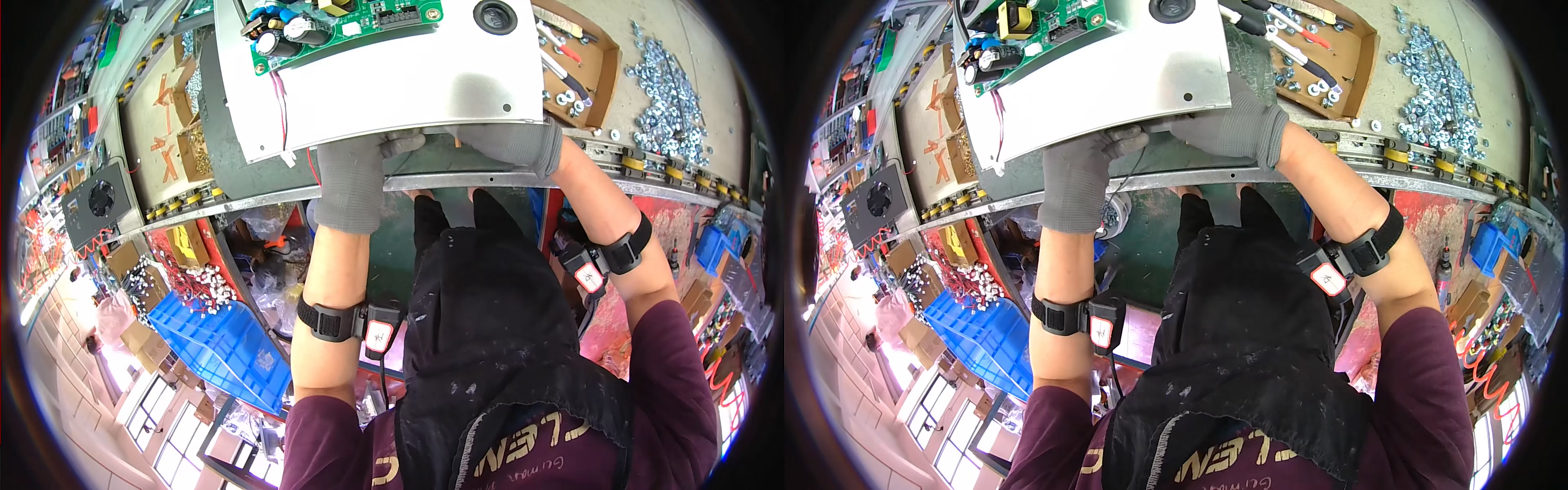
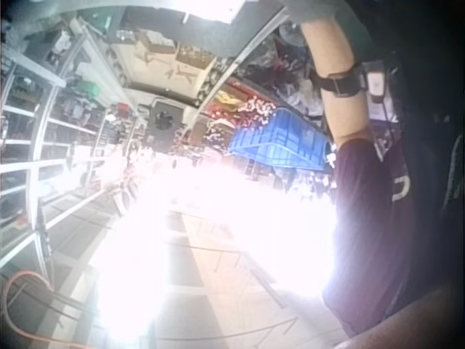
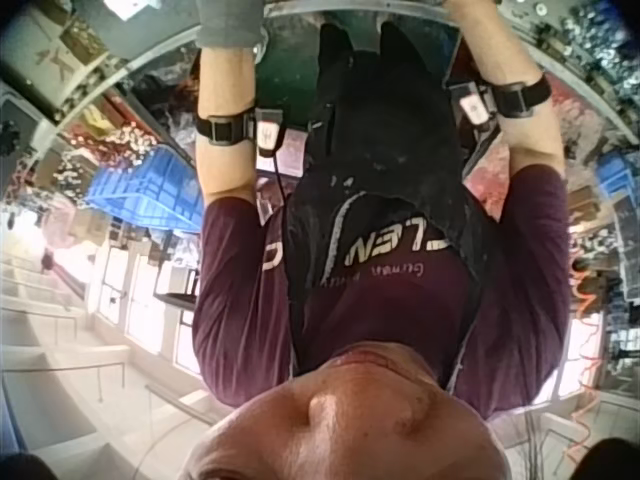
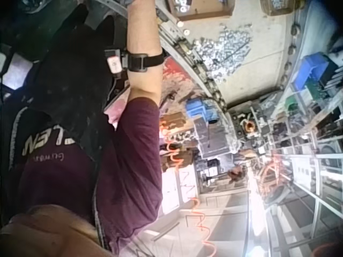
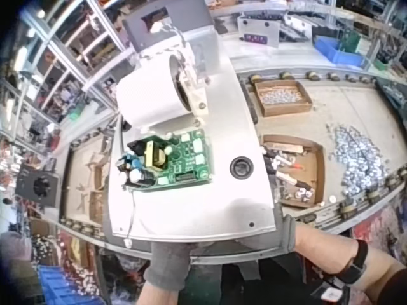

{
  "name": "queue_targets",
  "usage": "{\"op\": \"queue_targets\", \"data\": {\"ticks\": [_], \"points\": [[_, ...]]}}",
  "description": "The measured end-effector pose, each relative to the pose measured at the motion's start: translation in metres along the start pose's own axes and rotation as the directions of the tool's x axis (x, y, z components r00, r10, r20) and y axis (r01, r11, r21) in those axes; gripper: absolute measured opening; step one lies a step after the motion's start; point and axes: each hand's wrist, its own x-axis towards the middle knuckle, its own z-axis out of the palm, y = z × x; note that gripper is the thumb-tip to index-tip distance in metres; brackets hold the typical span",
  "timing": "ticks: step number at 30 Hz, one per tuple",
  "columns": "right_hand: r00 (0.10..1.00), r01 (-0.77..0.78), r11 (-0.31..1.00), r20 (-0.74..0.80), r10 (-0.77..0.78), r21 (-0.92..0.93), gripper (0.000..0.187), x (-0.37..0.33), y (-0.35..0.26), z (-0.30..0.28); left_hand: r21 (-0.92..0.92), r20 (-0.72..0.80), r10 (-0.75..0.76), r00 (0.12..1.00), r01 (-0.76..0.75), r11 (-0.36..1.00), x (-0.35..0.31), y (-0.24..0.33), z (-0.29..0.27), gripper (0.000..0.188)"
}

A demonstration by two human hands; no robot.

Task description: Assembling electronic components and securing them with a power screwdriver inside a metal chassis on a factory line.

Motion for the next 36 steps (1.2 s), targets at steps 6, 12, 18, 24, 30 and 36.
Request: {"op": "queue_targets", "data": {"ticks": [6,12,18,24,30,36], "points": [[0.989,-0.145,0.988,-0.044,0.143,-0.047,0.029,0.000,-0.001,0.005,-0.155,0.026,0.045,0.999,-0.040,0.987,-0.002,-0.003,-0.006,0.023],[0.999,0.034,0.999,-0.032,-0.035,-0.033,0.029,-0.001,0.017,-0.003,-0.223,0.079,0.221,0.972,-0.199,0.954,-0.008,-0.012,0.011,0.025],[0.937,0.305,0.941,-0.131,-0.324,-0.148,0.034,0.000,0.039,0.002,0.712,0.512,0.521,0.683,-0.676,0.187,-0.013,-0.001,0.013,0.026],[0.984,0.042,0.996,-0.168,-0.055,-0.078,0.022,0.017,0.059,0.024,0.898,0.146,0.562,0.814,-0.347,0.269,-0.030,0.009,0.002,0.026],[0.970,0.023,0.975,-0.243,0.032,0.220,0.027,-0.001,0.044,0.015,0.588,0.803,0.420,0.423,-0.678,-0.441,0.040,0.017,-0.027,0.038],[0.903,-0.029,0.963,-0.406,0.140,0.268,0.034,0.003,0.037,0.016,0.633,0.755,0.355,0.552,-0.755,-0.172,0.049,0.006,-0.034,0.037]]}}
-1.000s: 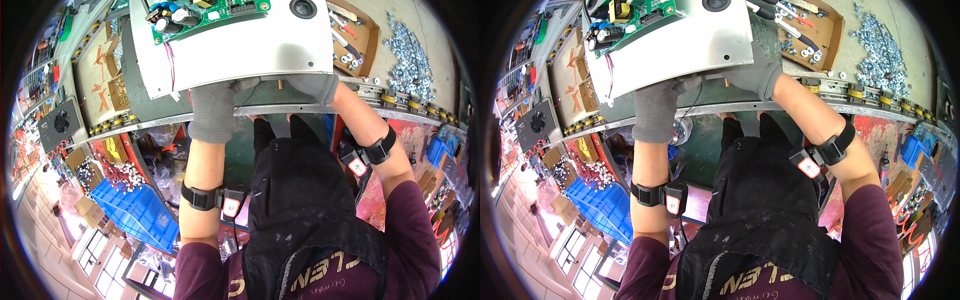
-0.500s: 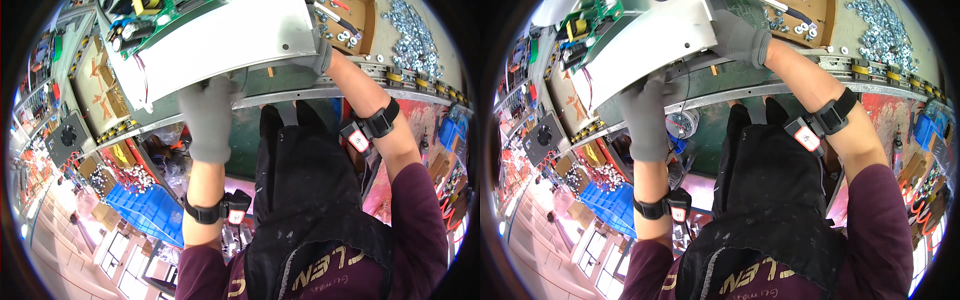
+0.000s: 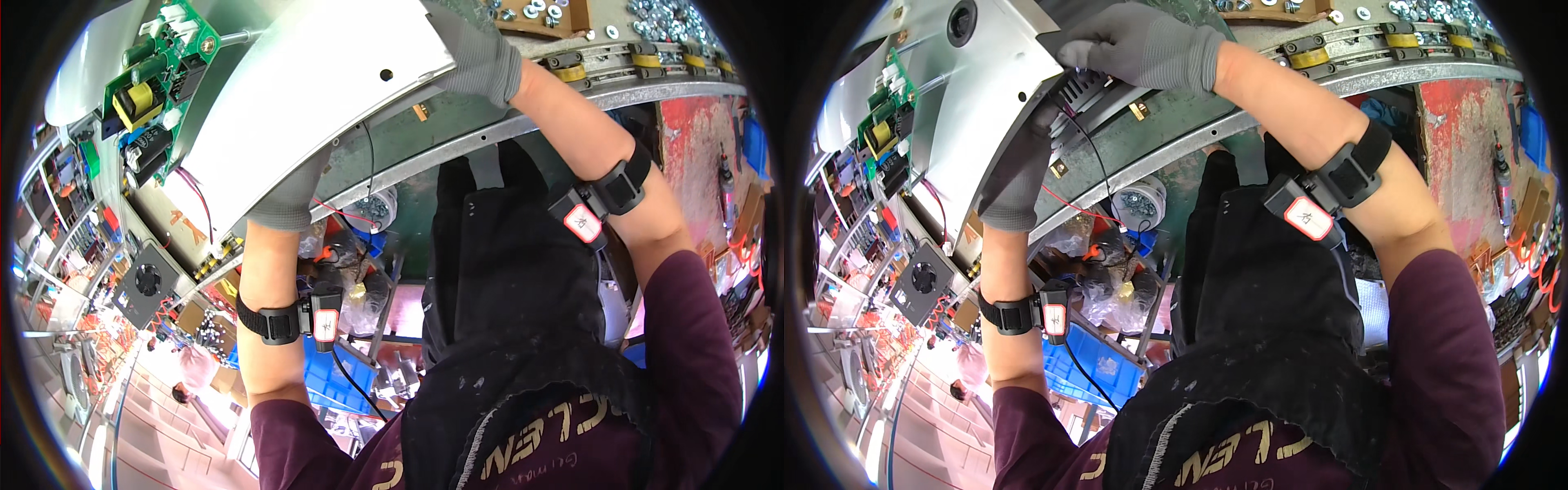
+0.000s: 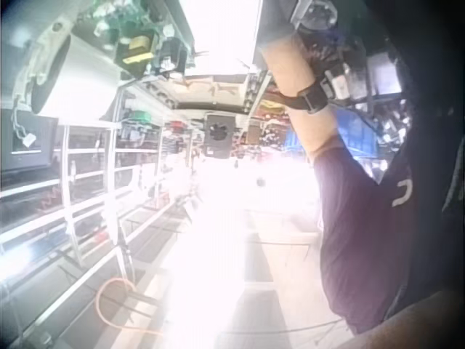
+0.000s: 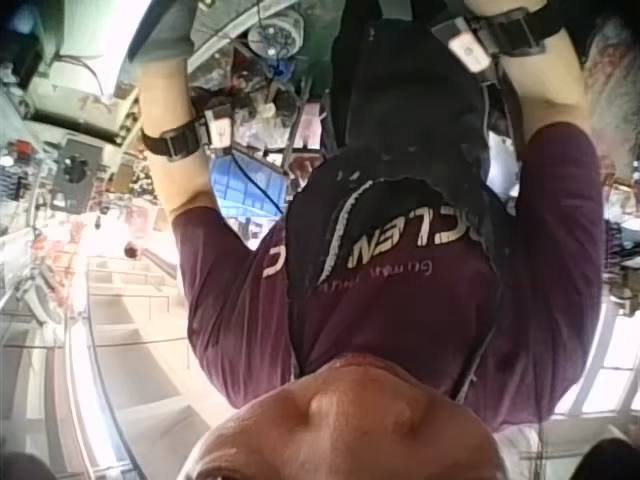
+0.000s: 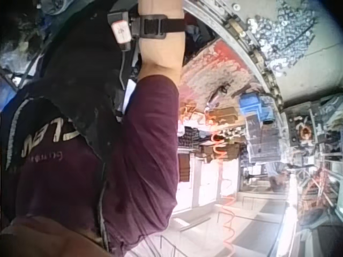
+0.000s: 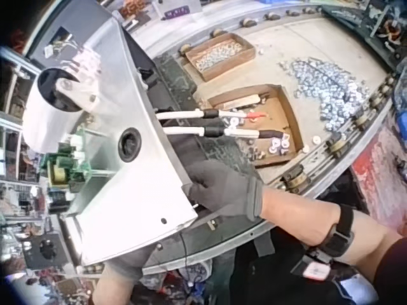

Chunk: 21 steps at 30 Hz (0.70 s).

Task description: Assembling electronic components and securing them with a power screwdriver inside a metal chassis on a factory line.

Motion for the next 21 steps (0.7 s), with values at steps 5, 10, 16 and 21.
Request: {"op": "queue_targets", "data": {"ticks": [5,10,16,21], "points": [[0.998,0.044,0.961,-0.039,-0.057,-0.272,0.028,-0.005,-0.003,-0.005,-0.321,0.156,-0.085,0.984,0.132,0.938,0.017,0.001,0.027,0.034],[0.955,-0.296,0.858,-0.147,0.257,-0.419,0.027,-0.009,-0.013,-0.012,0.054,0.208,0.072,0.976,-0.085,0.995,0.024,0.015,0.024,0.034],[0.965,-0.260,0.868,-0.085,0.248,-0.423,0.028,-0.008,-0.014,-0.017,0.022,0.291,0.103,0.951,-0.114,0.993,0.039,0.036,0.006,0.045],[0.979,-0.174,0.891,0.023,0.202,-0.419,0.028,-0.007,0.002,-0.021,-0.193,0.332,0.094,0.939,-0.030,0.981,0.037,0.051,-0.002,0.061]]}}
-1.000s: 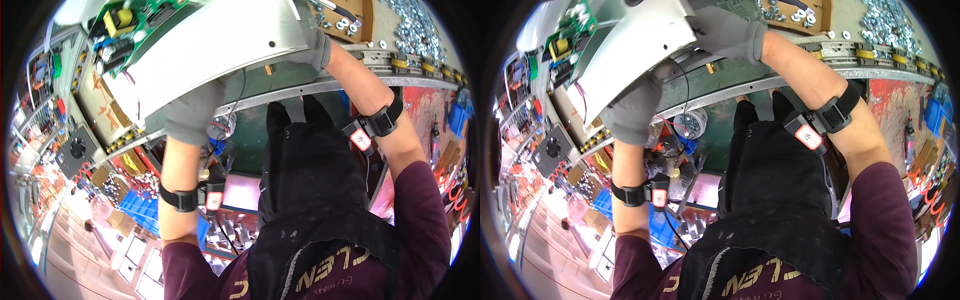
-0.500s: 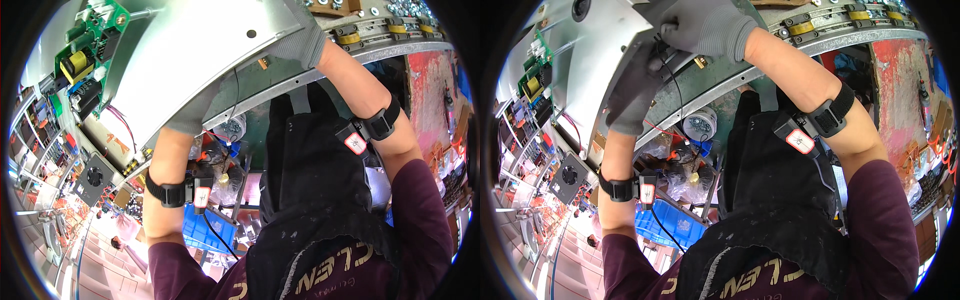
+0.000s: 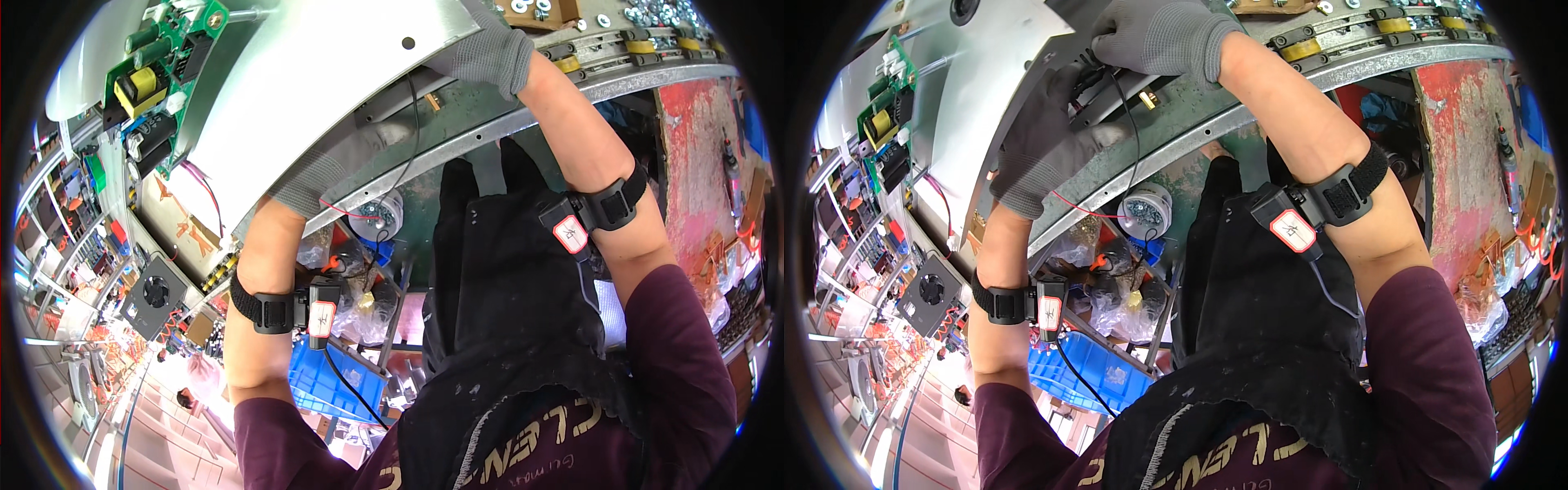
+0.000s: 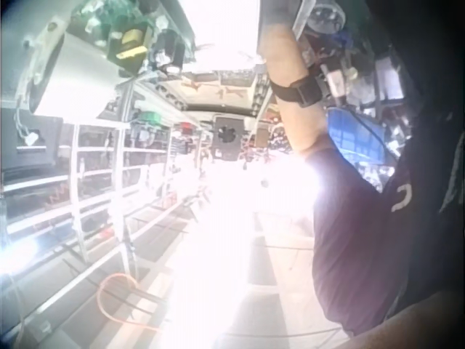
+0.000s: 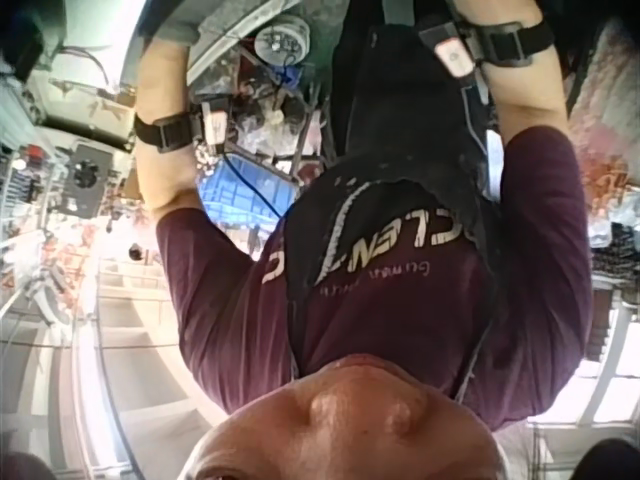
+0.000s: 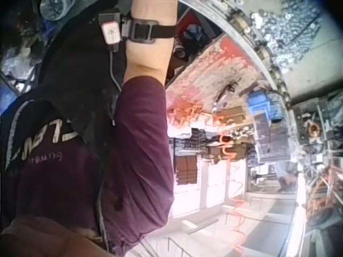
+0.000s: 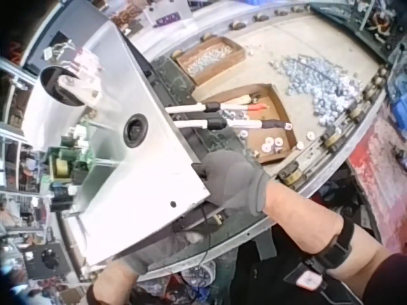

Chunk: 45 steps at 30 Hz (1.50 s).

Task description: Assembling electronic components and securing them with a power screwdriver inside a metal chassis on a factory line.

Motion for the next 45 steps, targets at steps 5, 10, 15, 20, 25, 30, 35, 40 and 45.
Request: {"op": "queue_targets", "data": {"ticks": [5,10,15,20,25,30,35,40,45], "points": [[0.942,0.265,0.960,-0.238,-0.238,0.092,0.026,-0.005,0.025,0.013,-0.024,0.080,-0.188,0.979,0.191,0.981,0.007,0.002,0.005,0.060],[0.899,0.437,0.889,-0.041,-0.435,0.135,0.028,0.014,0.058,0.006,0.150,0.042,-0.170,0.985,0.162,0.975,0.015,0.006,0.006,0.056],[0.914,0.380,0.917,0.101,-0.393,0.123,0.028,0.032,0.089,-0.019,0.189,0.110,-0.202,0.973,0.179,0.966,0.021,0.012,0.002,0.056],[0.915,0.352,0.929,0.166,-0.368,0.116,0.028,0.037,0.096,-0.030,0.081,0.107,-0.168,0.980,0.160,0.984,0.024,0.004,0.010,0.060],[0.920,0.322,0.940,0.198,-0.338,0.109,0.027,0.037,0.102,-0.041,0.182,0.029,-0.025,0.999,0.019,0.983,0.018,-0.016,0.032,0.063],[0.924,0.294,0.950,0.224,-0.310,0.103,0.027,0.032,0.107,-0.045,-0.061,-0.043,0.027,0.999,-0.029,0.998,0.021,-0.027,0.044,0.062],[0.926,0.271,0.957,0.241,-0.289,0.107,0.027,0.029,0.109,-0.046,-0.036,-0.005,-0.021,1.000,0.021,0.999,0.023,-0.020,0.040,0.064],[0.930,0.245,0.966,0.259,-0.259,0.084,0.027,0.028,0.108,-0.043,-0.045,-0.059,0.036,0.998,-0.039,0.998,0.025,-0.016,0.036,0.063],[0.952,0.160,0.987,0.264,-0.153,-0.003,0.027,0.021,0.103,-0.040,-0.029,-0.111,0.011,0.994,-0.014,0.999,0.025,-0.011,0.033,0.042]]}}
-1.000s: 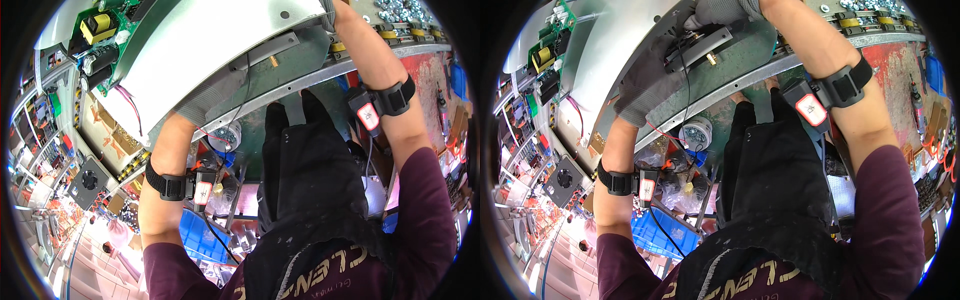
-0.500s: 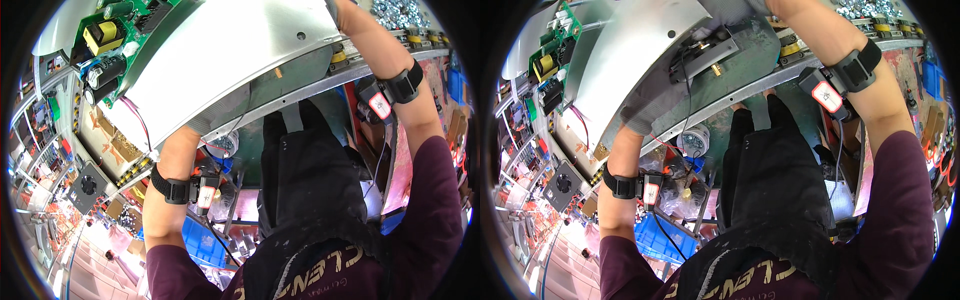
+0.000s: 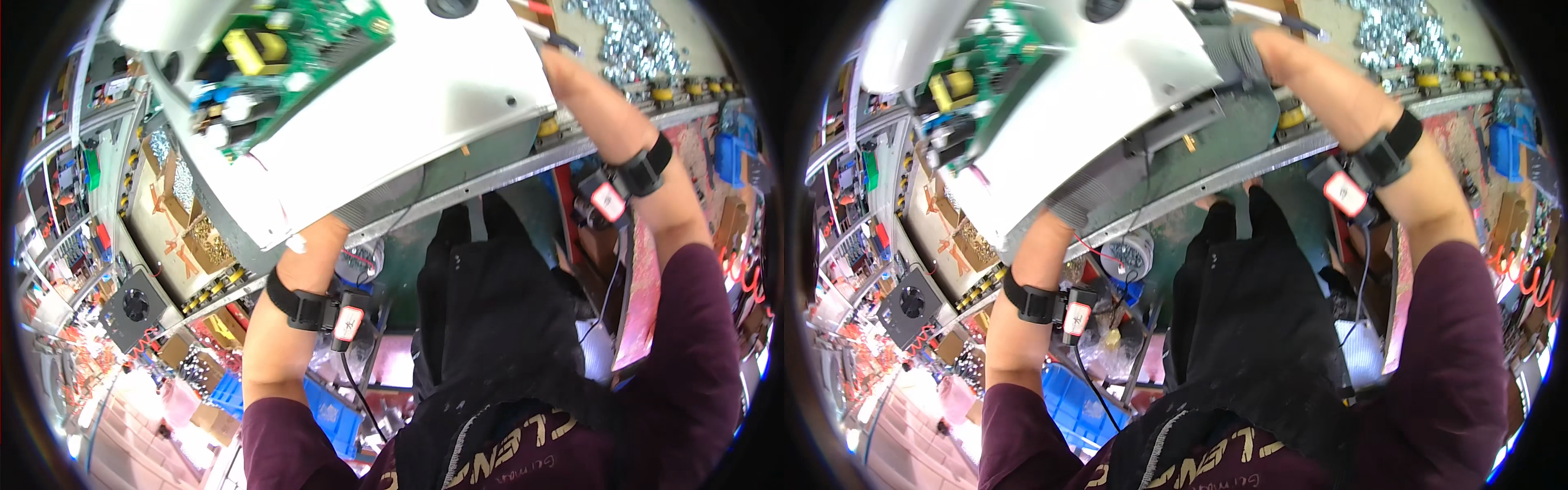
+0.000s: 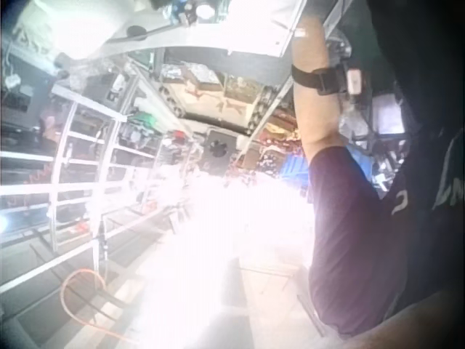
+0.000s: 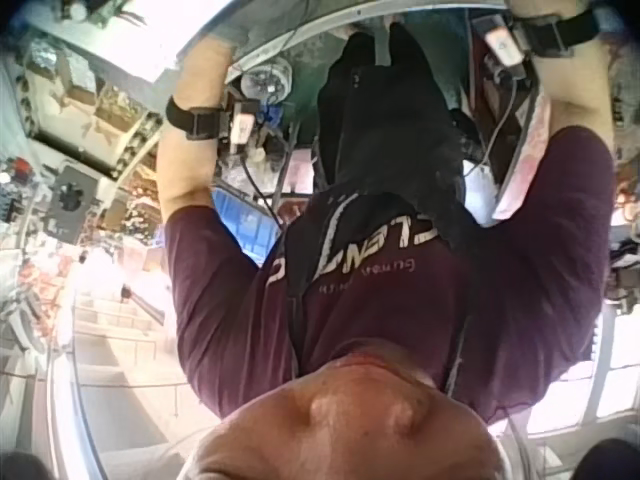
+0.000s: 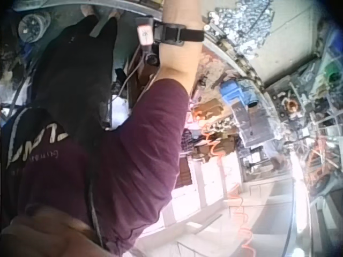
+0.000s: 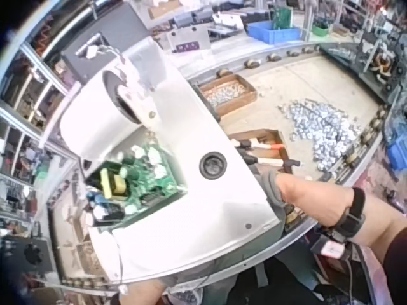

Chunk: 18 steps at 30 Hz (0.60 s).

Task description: Assembling electronic components and securing them with a power screwdriver inside a metal chassis on a factory line.

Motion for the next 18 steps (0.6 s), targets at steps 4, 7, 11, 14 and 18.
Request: {"op": "queue_targets", "data": {"ticks": [4,7,11,14,18], "points": [[0.984,-0.167,0.984,0.044,0.170,-0.064,0.028,-0.009,-0.016,0.005,0.095,-0.142,0.255,0.957,-0.243,0.965,-0.009,-0.002,-0.017,0.029],[0.965,-0.237,0.970,0.099,0.241,-0.053,0.028,-0.012,-0.053,-0.016,0.074,-0.130,0.253,0.959,-0.245,0.967,-0.025,-0.003,-0.031,0.028],[0.840,-0.412,0.872,0.260,0.476,-0.264,0.031,-0.024,-0.150,-0.134,0.033,-0.137,0.231,0.963,-0.228,0.973,-0.055,-0.005,-0.053,0.026],[0.914,-0.347,0.846,0.054,0.401,-0.405,0.029,0.002,-0.219,-0.228,-0.012,-0.164,0.218,0.962,-0.223,0.975,-0.059,-0.007,-0.057,0.025],[0.949,-0.103,0.945,-0.316,0.000,-0.311,0.030,0.087,-0.276,-0.315,-0.072,-0.231,0.227,0.946,-0.249,0.966,-0.048,-0.005,-0.039,0.023]]}}
